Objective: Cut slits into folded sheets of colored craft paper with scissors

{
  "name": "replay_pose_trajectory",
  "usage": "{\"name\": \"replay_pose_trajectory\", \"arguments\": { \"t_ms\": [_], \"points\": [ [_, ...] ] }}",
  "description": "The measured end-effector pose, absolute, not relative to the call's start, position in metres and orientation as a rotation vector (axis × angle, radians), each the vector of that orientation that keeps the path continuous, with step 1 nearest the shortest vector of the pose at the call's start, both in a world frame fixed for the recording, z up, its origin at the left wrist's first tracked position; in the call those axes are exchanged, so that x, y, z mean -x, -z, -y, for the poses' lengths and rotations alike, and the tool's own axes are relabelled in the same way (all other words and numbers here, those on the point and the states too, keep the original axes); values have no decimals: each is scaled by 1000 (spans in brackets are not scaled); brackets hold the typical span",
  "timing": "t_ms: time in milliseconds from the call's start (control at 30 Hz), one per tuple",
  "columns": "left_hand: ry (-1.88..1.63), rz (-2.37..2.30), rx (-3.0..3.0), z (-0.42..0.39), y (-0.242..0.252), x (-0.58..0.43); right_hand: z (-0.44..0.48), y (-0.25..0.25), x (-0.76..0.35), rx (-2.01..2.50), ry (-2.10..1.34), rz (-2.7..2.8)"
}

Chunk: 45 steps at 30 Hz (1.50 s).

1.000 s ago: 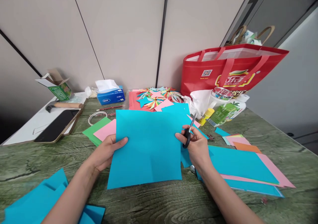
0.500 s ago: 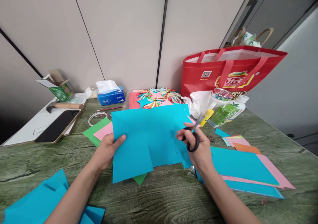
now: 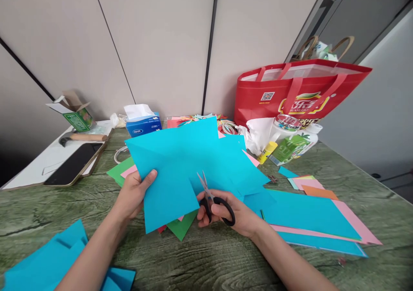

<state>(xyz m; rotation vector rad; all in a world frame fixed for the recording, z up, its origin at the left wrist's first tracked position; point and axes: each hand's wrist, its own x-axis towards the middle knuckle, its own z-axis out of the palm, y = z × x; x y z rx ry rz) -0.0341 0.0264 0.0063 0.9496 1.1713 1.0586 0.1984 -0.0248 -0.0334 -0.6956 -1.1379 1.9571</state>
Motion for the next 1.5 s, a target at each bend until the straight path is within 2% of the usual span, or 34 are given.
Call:
{"name": "replay_pose_trajectory", "arguments": {
  "t_ms": [300, 700, 1167, 1500],
  "points": [
    [-1091, -1210, -881, -20, -18, 25, 26, 27, -197, 776, -1982, 1303],
    [-1099, -1304, -1056, -16, -5, 22, 25, 33, -195, 781, -1958, 1304],
    [-1093, -1164, -936, -10, -1, 12, 23, 36, -187, 794, -1700, 1302],
    [-1101, -1171, -847, -8, -15, 6, 26, 29, -185, 779, -1663, 1283]
  ]
}}
